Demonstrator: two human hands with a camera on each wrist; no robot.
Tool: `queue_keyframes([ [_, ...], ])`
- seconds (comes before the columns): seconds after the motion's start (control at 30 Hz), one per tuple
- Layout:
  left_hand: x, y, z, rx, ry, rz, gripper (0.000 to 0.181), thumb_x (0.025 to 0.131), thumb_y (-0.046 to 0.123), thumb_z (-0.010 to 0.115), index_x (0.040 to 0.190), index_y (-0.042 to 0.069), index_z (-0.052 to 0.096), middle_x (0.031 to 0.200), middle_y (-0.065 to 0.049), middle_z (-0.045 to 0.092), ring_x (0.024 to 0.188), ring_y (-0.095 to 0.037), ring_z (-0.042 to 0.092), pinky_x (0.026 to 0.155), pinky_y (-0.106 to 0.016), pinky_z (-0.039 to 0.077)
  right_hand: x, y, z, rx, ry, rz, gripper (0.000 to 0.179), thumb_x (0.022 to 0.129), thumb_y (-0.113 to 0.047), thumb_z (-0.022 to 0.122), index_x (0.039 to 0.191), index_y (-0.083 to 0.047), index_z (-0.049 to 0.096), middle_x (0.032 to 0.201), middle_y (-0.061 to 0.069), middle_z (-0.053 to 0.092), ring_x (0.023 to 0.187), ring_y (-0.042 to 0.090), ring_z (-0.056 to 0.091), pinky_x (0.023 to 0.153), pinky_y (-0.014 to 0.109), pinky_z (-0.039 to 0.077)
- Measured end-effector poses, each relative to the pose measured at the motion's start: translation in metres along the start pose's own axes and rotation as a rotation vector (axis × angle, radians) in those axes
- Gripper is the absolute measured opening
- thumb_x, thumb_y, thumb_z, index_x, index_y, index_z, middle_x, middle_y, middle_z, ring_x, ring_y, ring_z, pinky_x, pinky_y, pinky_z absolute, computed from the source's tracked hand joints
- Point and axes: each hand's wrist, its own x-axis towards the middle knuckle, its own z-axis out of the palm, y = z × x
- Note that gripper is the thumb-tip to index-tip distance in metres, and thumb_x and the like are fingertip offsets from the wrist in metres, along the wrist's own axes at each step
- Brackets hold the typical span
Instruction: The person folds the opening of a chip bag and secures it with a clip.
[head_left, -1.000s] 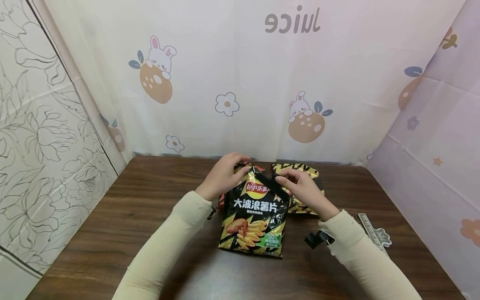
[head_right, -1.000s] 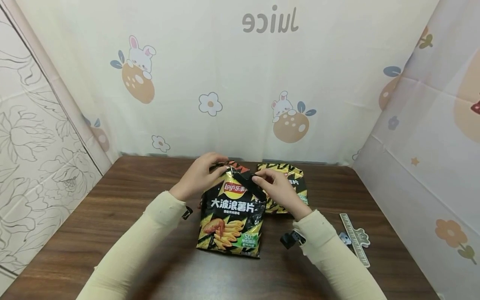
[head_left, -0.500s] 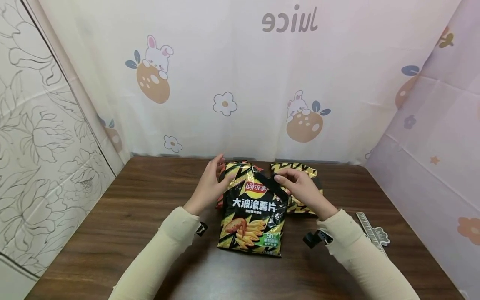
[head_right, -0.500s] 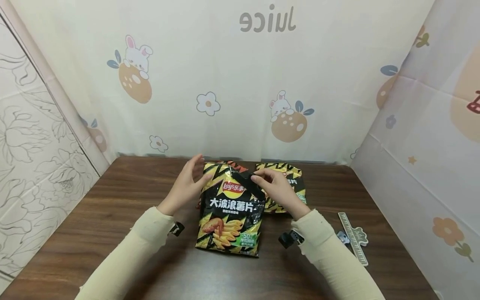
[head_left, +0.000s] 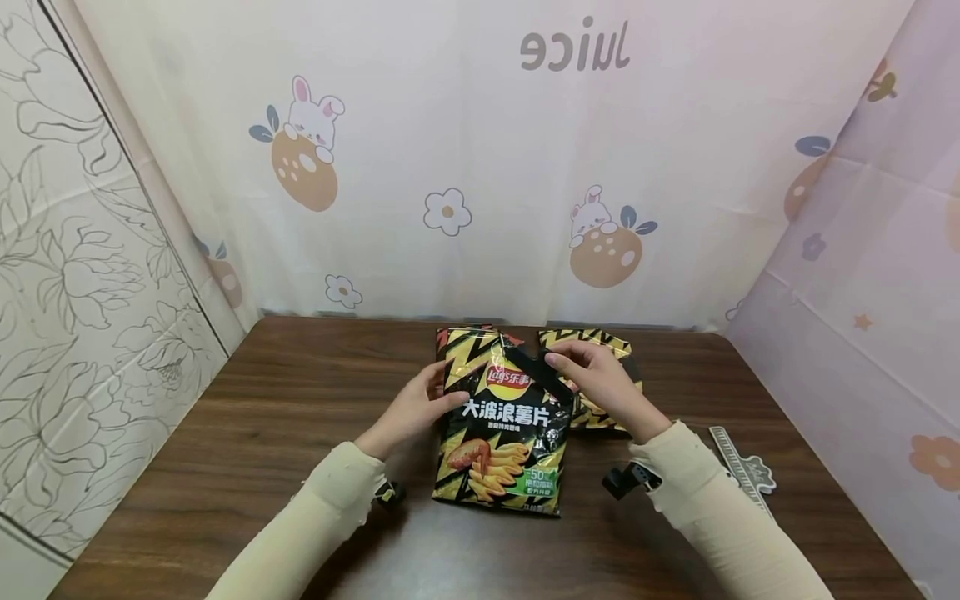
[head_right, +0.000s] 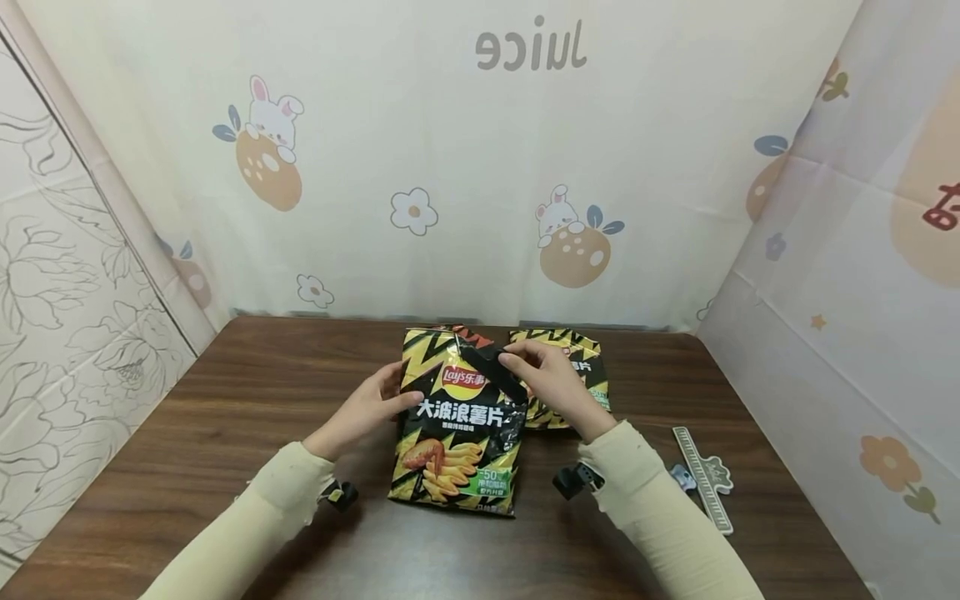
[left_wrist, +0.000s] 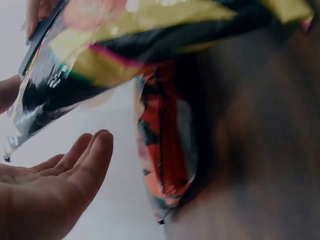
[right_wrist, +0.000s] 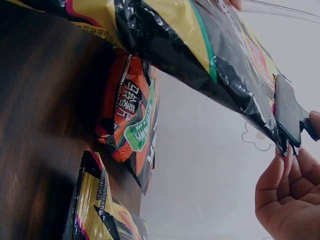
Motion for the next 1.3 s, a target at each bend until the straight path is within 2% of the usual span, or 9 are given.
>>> queue_keyframes([
  [0.13, -0.004, -0.008, 0.004, -0.025, -0.045, -0.022, 0.073, 0.091, 0.031, 0.07, 0.148, 0.003, 0.034, 0.137, -0.019, 0.055, 0.124, -0.031, 0.056, 0.1, -0.046, 0.048, -0.001, 0.0, 0.002, 0.008, 0.004, 0.008, 0.042, 0.099, -0.04, 0.057, 0.126, -0.008, 0.063, 0.122, 0.014, 0.061, 0.101, 0.026, 0.058, 0.075, 0.034, 0.054],
  [0.23, -0.008, -0.012, 0.007, -0.025, -0.056, -0.04, 0.077, 0.09, 0.032, 0.071, 0.149, 0.0, 0.032, 0.138, -0.021, 0.053, 0.124, -0.032, 0.055, 0.1, -0.047, 0.048, -0.001, 0.001, 0.002, 0.012, 0.013, 0.011, 0.042, 0.099, -0.041, 0.056, 0.125, -0.009, 0.063, 0.124, 0.013, 0.06, 0.101, 0.024, 0.058, 0.076, 0.034, 0.054],
  [0.43, -0.017, -0.019, 0.012, -0.022, -0.099, -0.062, 0.079, 0.089, 0.031, 0.074, 0.149, 0.002, 0.033, 0.138, -0.018, 0.055, 0.125, -0.031, 0.055, 0.102, -0.048, 0.046, 0.0, 0.002, 0.002, 0.019, 0.017, 0.029, 0.047, 0.099, -0.045, 0.054, 0.128, -0.009, 0.062, 0.129, 0.013, 0.059, 0.103, 0.022, 0.058, 0.079, 0.034, 0.053],
  [0.53, -0.02, -0.022, 0.013, 0.006, -0.118, -0.074, 0.082, 0.088, 0.031, 0.074, 0.151, 0.001, 0.03, 0.14, -0.02, 0.053, 0.127, -0.033, 0.053, 0.103, -0.05, 0.045, 0.001, 0.003, 0.002, 0.02, 0.018, 0.042, 0.049, 0.099, -0.046, 0.053, 0.13, -0.009, 0.061, 0.129, 0.014, 0.058, 0.102, 0.02, 0.059, 0.081, 0.033, 0.052],
  [0.63, -0.023, -0.023, 0.014, 0.044, -0.13, -0.057, 0.088, 0.089, 0.031, 0.073, 0.154, 0.0, 0.023, 0.145, -0.022, 0.047, 0.131, -0.035, 0.049, 0.105, -0.052, 0.043, 0.002, 0.004, 0.002, 0.039, 0.015, 0.054, 0.05, 0.1, -0.046, 0.052, 0.13, -0.008, 0.061, 0.126, 0.015, 0.06, 0.098, 0.018, 0.061, 0.08, 0.033, 0.052],
  [0.83, -0.022, -0.024, 0.016, 0.002, -0.185, 0.039, 0.082, 0.092, 0.019, 0.069, 0.156, 0.005, 0.019, 0.15, -0.018, 0.044, 0.135, -0.032, 0.046, 0.109, -0.051, 0.038, 0.005, 0.006, 0.005, 0.094, 0.008, 0.082, 0.051, 0.099, -0.046, 0.054, 0.129, -0.007, 0.061, 0.119, 0.016, 0.063, 0.091, 0.016, 0.065, 0.076, 0.036, 0.052],
  [1.0, -0.023, -0.024, 0.02, -0.022, -0.152, 0.031, 0.079, 0.091, 0.006, 0.066, 0.156, 0.007, 0.021, 0.157, -0.015, 0.034, 0.145, -0.033, 0.031, 0.116, -0.054, 0.028, 0.006, 0.007, 0.008, 0.11, 0.018, 0.115, 0.053, 0.098, -0.048, 0.055, 0.131, -0.008, 0.061, 0.114, 0.013, 0.065, 0.09, 0.016, 0.064, 0.075, 0.035, 0.051],
  [1.17, -0.025, -0.024, 0.024, -0.069, -0.115, -0.015, 0.086, 0.091, 0.001, 0.062, 0.158, 0.008, 0.01, 0.164, -0.013, 0.016, 0.151, -0.032, 0.014, 0.119, -0.054, 0.017, 0.006, 0.008, 0.011, 0.138, 0.032, 0.139, 0.054, 0.098, -0.049, 0.054, 0.134, -0.009, 0.059, 0.117, 0.011, 0.062, 0.091, 0.015, 0.062, 0.079, 0.033, 0.051],
  [1.3, -0.027, -0.024, 0.026, -0.079, -0.104, -0.023, 0.088, 0.09, -0.003, 0.059, 0.158, 0.007, 0.004, 0.165, -0.014, 0.009, 0.151, -0.032, 0.008, 0.12, -0.055, 0.013, 0.004, 0.009, 0.013, 0.174, 0.035, 0.156, 0.056, 0.099, -0.048, 0.053, 0.137, -0.008, 0.056, 0.117, 0.008, 0.06, 0.09, 0.013, 0.06, 0.082, 0.032, 0.051],
])
